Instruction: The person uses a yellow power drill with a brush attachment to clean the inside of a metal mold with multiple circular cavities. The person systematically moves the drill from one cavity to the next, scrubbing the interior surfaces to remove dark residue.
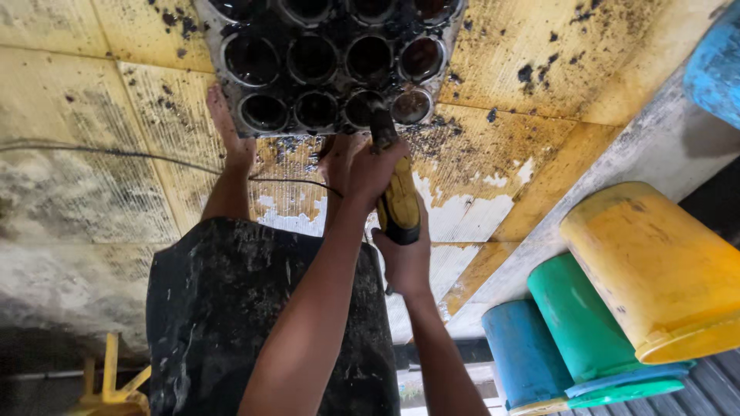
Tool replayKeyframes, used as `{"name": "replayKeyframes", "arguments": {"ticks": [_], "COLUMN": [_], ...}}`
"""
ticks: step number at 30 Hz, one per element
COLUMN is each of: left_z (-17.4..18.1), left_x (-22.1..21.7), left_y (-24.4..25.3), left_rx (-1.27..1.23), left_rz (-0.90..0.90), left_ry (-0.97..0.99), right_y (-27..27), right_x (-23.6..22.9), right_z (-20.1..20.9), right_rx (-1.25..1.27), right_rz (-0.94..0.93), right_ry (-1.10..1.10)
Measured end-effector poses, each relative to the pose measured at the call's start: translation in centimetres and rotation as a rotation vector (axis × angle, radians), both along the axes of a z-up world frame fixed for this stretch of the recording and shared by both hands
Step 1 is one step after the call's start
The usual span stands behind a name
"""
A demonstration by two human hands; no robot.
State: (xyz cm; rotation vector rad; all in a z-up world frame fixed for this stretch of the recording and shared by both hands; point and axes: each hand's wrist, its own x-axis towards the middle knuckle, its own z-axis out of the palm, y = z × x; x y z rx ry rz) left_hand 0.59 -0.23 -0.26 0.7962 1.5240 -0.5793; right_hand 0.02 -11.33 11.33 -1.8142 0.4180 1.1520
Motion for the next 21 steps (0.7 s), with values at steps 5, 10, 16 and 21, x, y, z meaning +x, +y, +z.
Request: {"name": "replayKeyframes", "arguments": {"ticks": [5,10,16,21], "left_z": [-0.2,0.8,1.7,2.2], "left_x": [-0.5,0.1,1.1,0.4], "left_y": [0.6,1.2,2.1,1.2], "left_rx": [0.084,0.112,-0.019,0.078], "left_rz": [-0.300,-0.417,-0.491,-0.359], "left_ry": [0.093,0.050,0.134,0.038], "right_y": [-0.5,-0.2,-1.1,-1.4], "right_x": [0.3,-0.1,-0.5,0.0], "right_z": [-0.8,-0.7,-1.1,-1.2], "right_rx": [0.044,-0.186,-0.113,-0.011], "right_rz": [0.049,0.044,0.127,0.086], "right_ry": [0.053,0.182,0.037,-0.025]}}
